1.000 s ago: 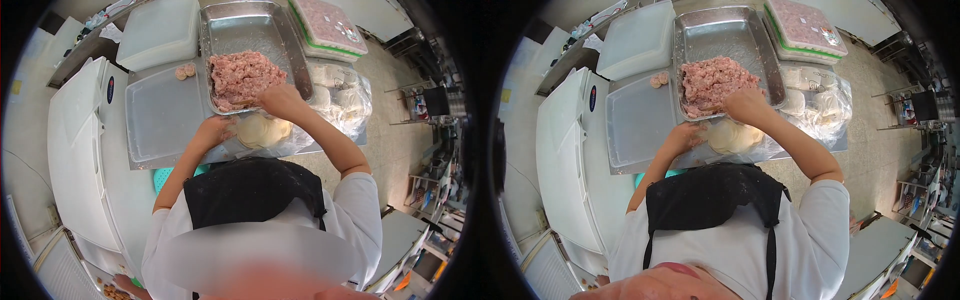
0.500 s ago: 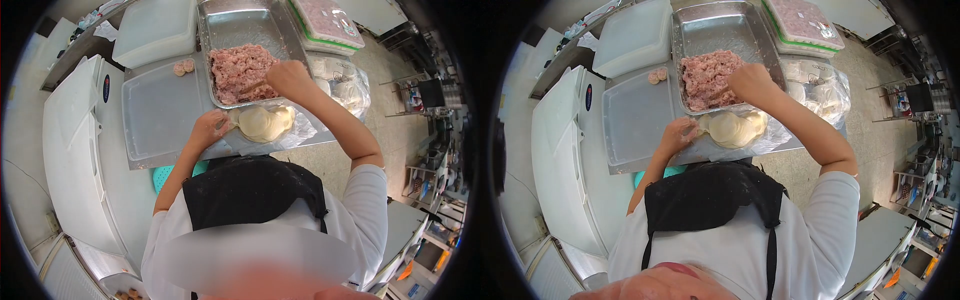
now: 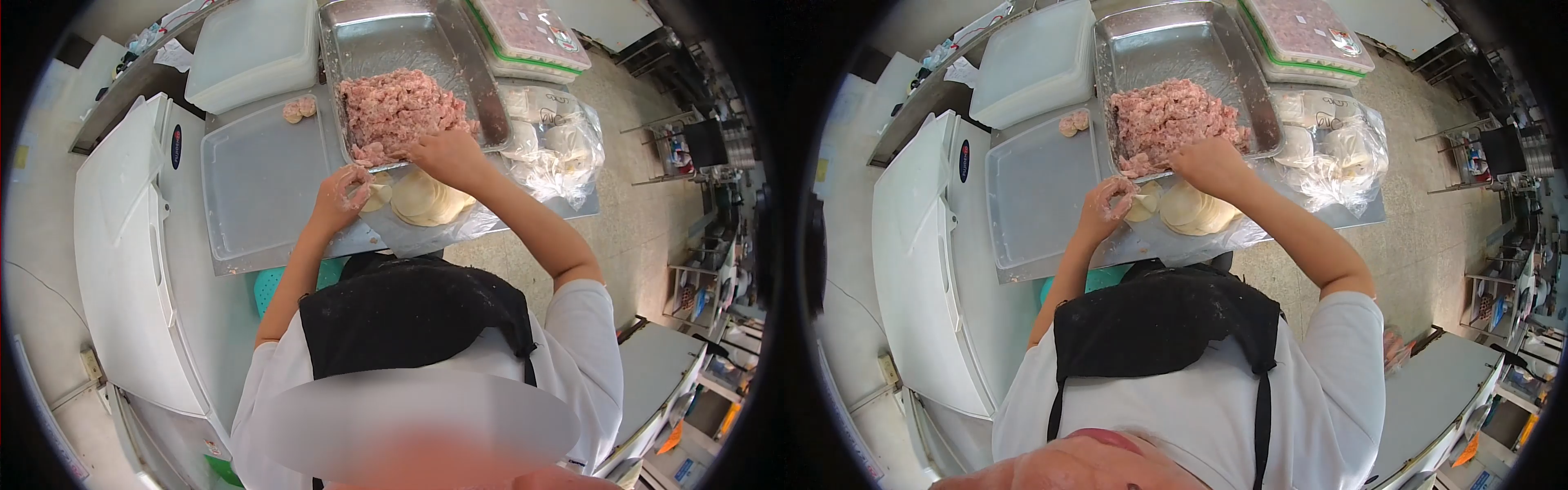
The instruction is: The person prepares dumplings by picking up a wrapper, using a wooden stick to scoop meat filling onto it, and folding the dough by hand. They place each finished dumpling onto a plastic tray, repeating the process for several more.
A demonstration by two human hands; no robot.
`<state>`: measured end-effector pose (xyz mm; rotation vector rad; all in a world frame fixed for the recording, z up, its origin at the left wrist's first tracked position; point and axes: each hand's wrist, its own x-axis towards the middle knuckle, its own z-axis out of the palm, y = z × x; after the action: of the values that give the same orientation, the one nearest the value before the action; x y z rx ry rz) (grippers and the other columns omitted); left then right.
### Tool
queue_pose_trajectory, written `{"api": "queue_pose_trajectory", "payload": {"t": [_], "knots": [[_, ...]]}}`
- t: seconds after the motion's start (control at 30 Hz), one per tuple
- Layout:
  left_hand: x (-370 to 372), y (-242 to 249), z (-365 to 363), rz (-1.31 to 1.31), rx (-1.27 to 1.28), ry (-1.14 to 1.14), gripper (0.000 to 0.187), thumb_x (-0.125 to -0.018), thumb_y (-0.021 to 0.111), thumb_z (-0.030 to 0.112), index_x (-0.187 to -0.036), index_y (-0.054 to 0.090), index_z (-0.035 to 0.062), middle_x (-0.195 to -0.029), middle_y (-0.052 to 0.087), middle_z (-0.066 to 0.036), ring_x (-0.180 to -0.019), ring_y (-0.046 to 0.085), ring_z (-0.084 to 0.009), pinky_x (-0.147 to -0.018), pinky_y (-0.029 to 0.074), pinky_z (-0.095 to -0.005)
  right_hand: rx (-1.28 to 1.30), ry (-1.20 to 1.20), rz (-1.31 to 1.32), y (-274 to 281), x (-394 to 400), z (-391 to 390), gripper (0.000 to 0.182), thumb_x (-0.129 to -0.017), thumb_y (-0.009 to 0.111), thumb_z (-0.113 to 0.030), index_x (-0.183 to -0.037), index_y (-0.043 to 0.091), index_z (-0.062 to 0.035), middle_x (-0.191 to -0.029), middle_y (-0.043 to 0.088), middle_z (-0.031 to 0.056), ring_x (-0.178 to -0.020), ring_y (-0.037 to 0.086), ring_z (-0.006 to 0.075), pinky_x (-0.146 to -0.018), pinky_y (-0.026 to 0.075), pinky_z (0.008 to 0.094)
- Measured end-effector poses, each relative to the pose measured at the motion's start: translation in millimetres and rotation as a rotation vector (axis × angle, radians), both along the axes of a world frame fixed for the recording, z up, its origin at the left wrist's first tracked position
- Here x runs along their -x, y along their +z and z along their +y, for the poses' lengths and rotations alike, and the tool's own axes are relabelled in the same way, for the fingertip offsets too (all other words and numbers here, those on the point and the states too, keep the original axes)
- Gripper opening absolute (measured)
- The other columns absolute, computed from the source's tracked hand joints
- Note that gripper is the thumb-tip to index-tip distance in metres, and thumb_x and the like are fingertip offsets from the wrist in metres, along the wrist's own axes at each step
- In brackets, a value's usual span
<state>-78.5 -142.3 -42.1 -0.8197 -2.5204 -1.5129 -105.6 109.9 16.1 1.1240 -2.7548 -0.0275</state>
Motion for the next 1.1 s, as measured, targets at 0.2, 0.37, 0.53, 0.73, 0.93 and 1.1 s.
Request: {"api": "queue_pose_trajectory", "payload": {"t": [0.2, 0.37, 0.53, 0.73, 0.93, 1.1], "knots": [[14, 5, -13, -0.748, -0.418, 0.05, 0.016, -0.088, 0.058, 0.018, -0.09, 0.061, 0.0031, -0.096, 0.065, -0.005, -0.091, 0.064, -0.0203, -0.078, 0.051, -0.0339, 0.301, -0.395, -0.441, -8, -18, 21, 0.026, -0.087, 0.059, -0.034, -0.09, 0.07, -0.01, -0.078, 0.067, 0.0113, -0.076, 0.066, 0.0314, -0.065, 0.051, 0.0423], [30, 19, 1, -0.968, -1.011, -0.078, 0.027, -0.095, 0.056, 0.026, -0.111, 0.056, 0.0041, -0.107, 0.063, -0.007, -0.099, 0.062, -0.0199, -0.086, 0.052, -0.0346, 0.911, -0.564, -0.393, -22, -24, 34, 0.03, -0.09, 0.061, -0.034, -0.108, 0.07, -0.012, -0.084, 0.069, 0.0131, -0.074, 0.066, 0.0234, -0.068, 0.05, 0.0346], [52, 50, 31, -0.871, -1.063, 0.04, 0.039, -0.097, 0.052, 0.026, -0.126, 0.049, -0.0006, -0.12, 0.059, -0.014, -0.108, 0.06, -0.0252, -0.094, 0.05, -0.0397, 1.287, -0.604, -0.623, -2, -21, 37, 0.031, -0.092, 0.06, -0.03, -0.105, 0.069, -0.0027, -0.075, 0.065, 0.0018, -0.069, 0.055, 0.0104, -0.067, 0.046, 0.0275], [62, 62, 66, -0.761, -0.96, -0.036, 0.05, -0.099, 0.046, 0.032, -0.136, 0.04, -0.0017, -0.133, 0.05, -0.017, -0.122, 0.05, -0.0287, -0.103, 0.042, -0.0419, 1.444, -0.578, -0.829, 9, -20, 44, 0.028, -0.093, 0.06, -0.024, -0.104, 0.069, 0.0008, -0.078, 0.061, -0.0035, -0.069, 0.048, 0.0045, -0.063, 0.039, 0.0207], [67, 75, 99, -0.764, -1.361, -0.092, 0.062, -0.098, 0.041, 0.044, -0.137, 0.036, -0.0043, -0.138, 0.044, -0.021, -0.127, 0.044, -0.0328, -0.109, 0.033, -0.0454, 1.284, -0.257, -0.48, -20, -7, 47, 0.025, -0.092, 0.059, -0.018, -0.111, 0.067, -0.0037, -0.087, 0.067, 0.0005, -0.068, 0.054, 0.0123, -0.064, 0.045, 0.0288], [77, 52, 99, -0.81, -1.51, 0.112, 0.082, -0.091, 0.043, 0.061, -0.134, 0.037, -0.0082, -0.134, 0.046, -0.024, -0.124, 0.046, -0.0363, -0.106, 0.036, -0.0456, 0.348, -0.444, -0.209, 32, -9, 83, 0.022, -0.087, 0.06, -0.017, -0.107, 0.066, -0.0096, -0.085, 0.062, 0.012, -0.074, 0.061, 0.0343, -0.064, 0.051, 0.0412]]}}
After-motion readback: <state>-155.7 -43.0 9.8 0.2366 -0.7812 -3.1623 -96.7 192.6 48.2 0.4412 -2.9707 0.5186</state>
